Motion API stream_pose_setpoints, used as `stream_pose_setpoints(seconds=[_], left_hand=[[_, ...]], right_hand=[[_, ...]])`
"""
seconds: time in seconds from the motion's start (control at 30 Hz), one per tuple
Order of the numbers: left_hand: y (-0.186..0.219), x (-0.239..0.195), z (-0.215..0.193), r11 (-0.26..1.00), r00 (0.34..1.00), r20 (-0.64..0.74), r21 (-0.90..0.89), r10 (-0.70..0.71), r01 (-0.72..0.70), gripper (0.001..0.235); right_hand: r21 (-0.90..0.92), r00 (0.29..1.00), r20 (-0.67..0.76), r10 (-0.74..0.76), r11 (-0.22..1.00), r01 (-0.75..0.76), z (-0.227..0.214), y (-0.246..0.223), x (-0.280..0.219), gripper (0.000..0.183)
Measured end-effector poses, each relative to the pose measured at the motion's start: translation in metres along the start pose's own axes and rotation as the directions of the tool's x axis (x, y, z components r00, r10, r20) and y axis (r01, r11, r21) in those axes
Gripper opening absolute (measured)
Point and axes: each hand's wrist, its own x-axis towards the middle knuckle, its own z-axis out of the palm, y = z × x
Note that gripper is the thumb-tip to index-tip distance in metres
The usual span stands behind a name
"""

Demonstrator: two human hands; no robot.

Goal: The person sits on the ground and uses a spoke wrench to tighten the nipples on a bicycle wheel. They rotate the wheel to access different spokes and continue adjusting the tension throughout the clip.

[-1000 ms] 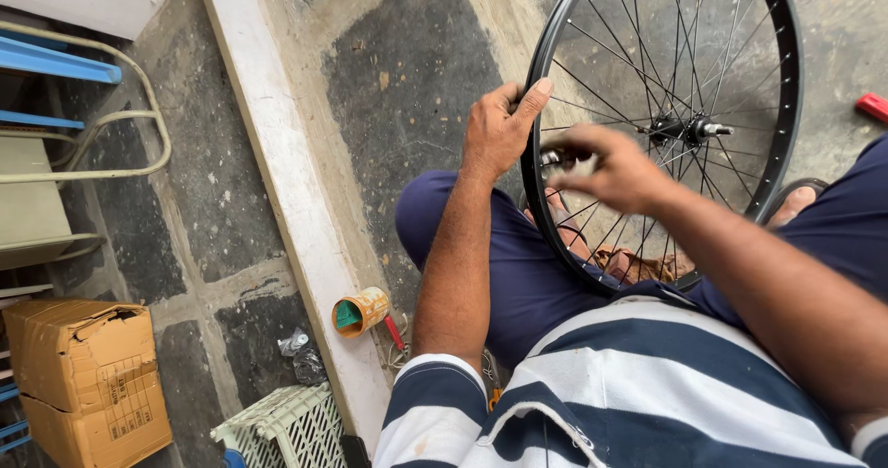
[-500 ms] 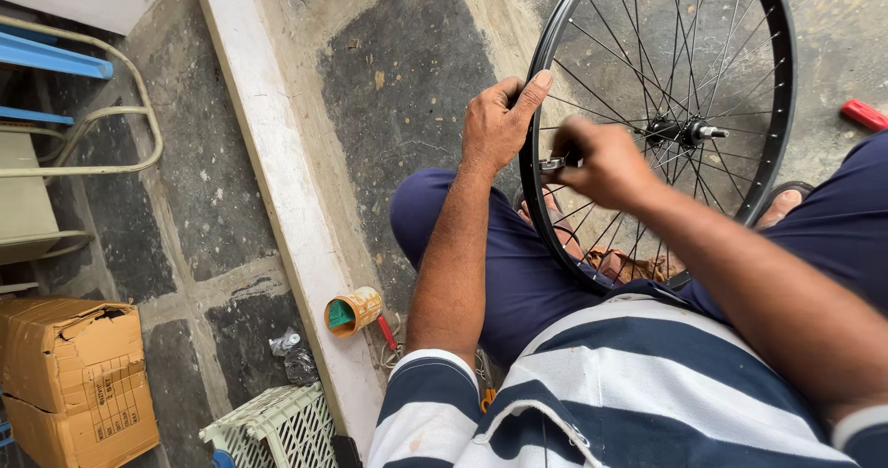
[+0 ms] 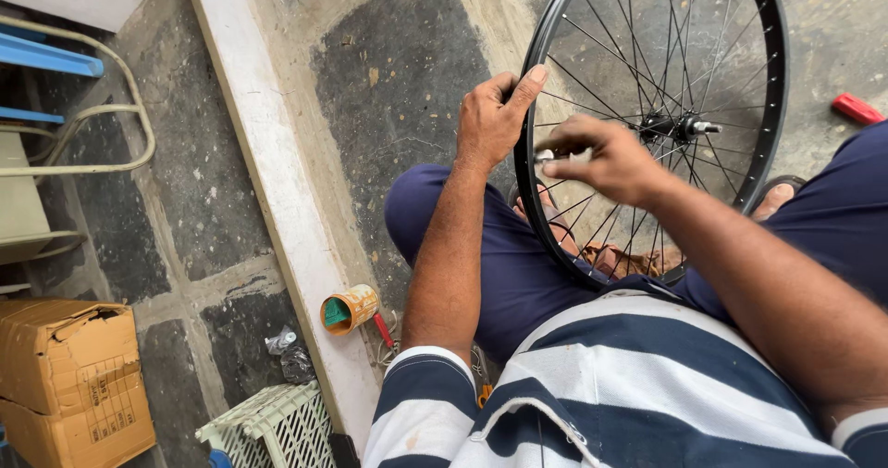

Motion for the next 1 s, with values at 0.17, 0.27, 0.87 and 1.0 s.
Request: stream_pose_setpoints(seconds=[0.17, 0.27, 0.87, 1.0], left_hand=[[0.001, 0.001, 0.001, 1.0, 1.0, 0.009, 0.014, -0.019, 0.019, 0.062], [-0.001, 0.003, 0.002, 1.0, 1.0, 0.004, 0.007, -0.018, 0.018, 0.062], [-0.006, 0.004, 0.002, 1.0, 1.0, 0.003, 0.019, 0.013, -0.013, 0.063], [-0.005, 0.007, 0.005, 0.999, 0.999, -0.001, -0.023, 0.036, -0.036, 0.063]], right_hand=[[-0.273, 0.983, -0.07, 0.172, 0.944, -0.184, 0.015, -0.002, 0.007, 0.032], [-0.158, 0.989, 0.008, 0.145, 0.977, -0.142, 0.007, -0.006, 0.006, 0.042], [-0.136, 0.979, -0.067, 0.193, 0.97, -0.201, 0.008, 0.0, 0.008, 0.038], [-0.394, 0.986, -0.104, 0.127, 0.905, -0.158, 0.02, -0.011, 0.011, 0.05]])
